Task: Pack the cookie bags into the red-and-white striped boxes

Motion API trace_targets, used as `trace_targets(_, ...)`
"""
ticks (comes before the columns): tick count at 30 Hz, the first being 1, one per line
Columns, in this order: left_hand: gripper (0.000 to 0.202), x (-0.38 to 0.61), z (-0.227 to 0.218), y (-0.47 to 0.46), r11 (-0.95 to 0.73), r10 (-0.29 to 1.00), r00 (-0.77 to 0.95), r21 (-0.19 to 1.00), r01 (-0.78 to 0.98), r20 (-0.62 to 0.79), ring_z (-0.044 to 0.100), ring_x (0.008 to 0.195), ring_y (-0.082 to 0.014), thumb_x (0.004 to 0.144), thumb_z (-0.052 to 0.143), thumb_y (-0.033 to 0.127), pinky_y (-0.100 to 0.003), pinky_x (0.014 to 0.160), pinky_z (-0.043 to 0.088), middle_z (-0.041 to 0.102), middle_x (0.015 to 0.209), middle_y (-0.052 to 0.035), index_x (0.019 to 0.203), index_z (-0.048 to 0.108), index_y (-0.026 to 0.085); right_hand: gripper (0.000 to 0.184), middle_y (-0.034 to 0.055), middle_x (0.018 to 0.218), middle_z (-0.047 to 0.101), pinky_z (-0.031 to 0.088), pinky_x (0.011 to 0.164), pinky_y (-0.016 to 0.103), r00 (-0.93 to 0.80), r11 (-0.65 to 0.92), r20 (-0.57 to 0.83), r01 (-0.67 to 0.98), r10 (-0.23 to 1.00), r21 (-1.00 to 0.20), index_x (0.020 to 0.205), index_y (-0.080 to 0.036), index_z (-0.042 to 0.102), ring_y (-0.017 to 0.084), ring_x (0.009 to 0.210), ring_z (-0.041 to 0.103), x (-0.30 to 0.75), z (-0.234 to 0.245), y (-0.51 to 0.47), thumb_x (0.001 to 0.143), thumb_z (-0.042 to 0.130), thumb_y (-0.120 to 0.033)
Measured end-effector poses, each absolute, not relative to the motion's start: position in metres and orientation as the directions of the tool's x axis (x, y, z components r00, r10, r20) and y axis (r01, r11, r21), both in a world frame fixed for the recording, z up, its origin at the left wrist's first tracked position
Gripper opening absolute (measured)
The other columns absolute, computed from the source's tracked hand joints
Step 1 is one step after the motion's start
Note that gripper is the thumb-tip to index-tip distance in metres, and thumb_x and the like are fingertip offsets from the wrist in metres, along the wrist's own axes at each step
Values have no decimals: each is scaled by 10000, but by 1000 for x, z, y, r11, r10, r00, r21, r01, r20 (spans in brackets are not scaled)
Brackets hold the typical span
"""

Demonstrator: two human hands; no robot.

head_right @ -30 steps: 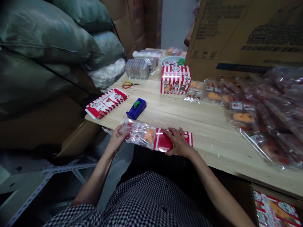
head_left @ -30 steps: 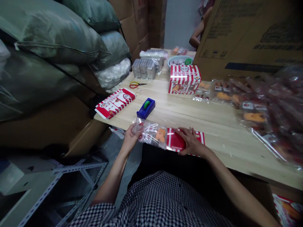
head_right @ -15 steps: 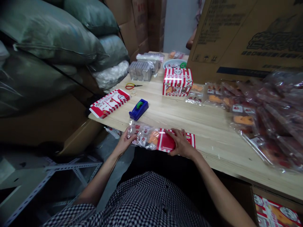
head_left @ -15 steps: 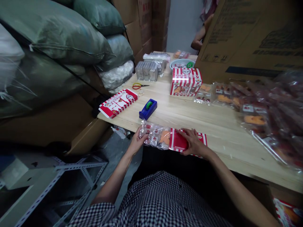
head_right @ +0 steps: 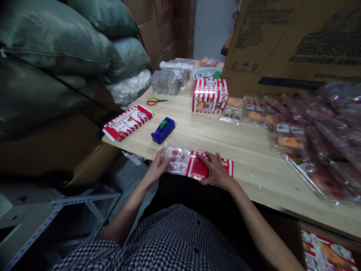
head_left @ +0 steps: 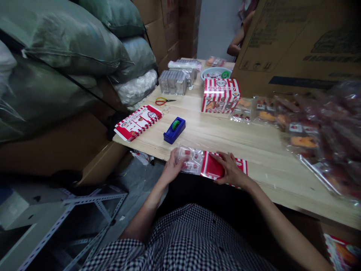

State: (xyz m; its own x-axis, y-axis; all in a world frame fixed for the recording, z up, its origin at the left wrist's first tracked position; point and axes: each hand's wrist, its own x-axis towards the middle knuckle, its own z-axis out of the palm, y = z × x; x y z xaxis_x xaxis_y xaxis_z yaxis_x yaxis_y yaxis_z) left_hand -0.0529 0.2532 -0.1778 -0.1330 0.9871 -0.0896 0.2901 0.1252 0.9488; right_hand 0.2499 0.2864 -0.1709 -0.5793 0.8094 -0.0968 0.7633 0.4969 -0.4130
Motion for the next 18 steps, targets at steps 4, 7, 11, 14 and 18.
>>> trace_targets(4,486,-65,-176,264,95,980,-200,925,369,-20,682,853,-214,889,604,381,-368,869,530,739,1034,-102,1317,611,151,1083,165,1499,358,28,1191,617,-571,485,-74,753,818,-444,1559,-298,244,392,1438,282,246,-168,283,637,795,-431)
trace_targets(7,429,-52,-178,269,111,992,-85,963,246,-92,696,913,-244,867,627,362,-369,855,541,754,1083,-117,1225,685,133,1084,144,1494,357,22,1200,599,-580,495,-39,725,813,-479,1559,-299,240,372,1438,283,236,-165,281,639,795,-447)
trace_targets(11,411,-20,-179,267,56,998,-33,950,307,-48,685,1003,-263,916,565,364,-394,933,512,733,1163,-126,1238,685,138,1079,143,1491,351,41,1202,581,-563,495,25,704,826,-509,1556,-309,237,365,1431,293,221,-163,281,642,796,-435)
trace_targets(14,434,-3,-174,265,-49,998,54,894,445,29,616,1142,-256,1003,392,378,-416,1035,440,702,1225,-112,1254,675,164,1100,141,1472,365,59,1195,594,-525,478,63,710,849,-518,1557,-319,216,379,1408,323,216,-167,281,626,796,-403)
trace_targets(18,434,7,-157,265,-142,988,143,761,633,65,481,1282,-276,1015,369,417,-500,1083,362,662,1261,-78,1328,613,243,1120,135,1410,399,111,1181,618,-464,469,149,716,873,-517,1561,-315,194,378,1347,386,217,-168,279,622,799,-400)
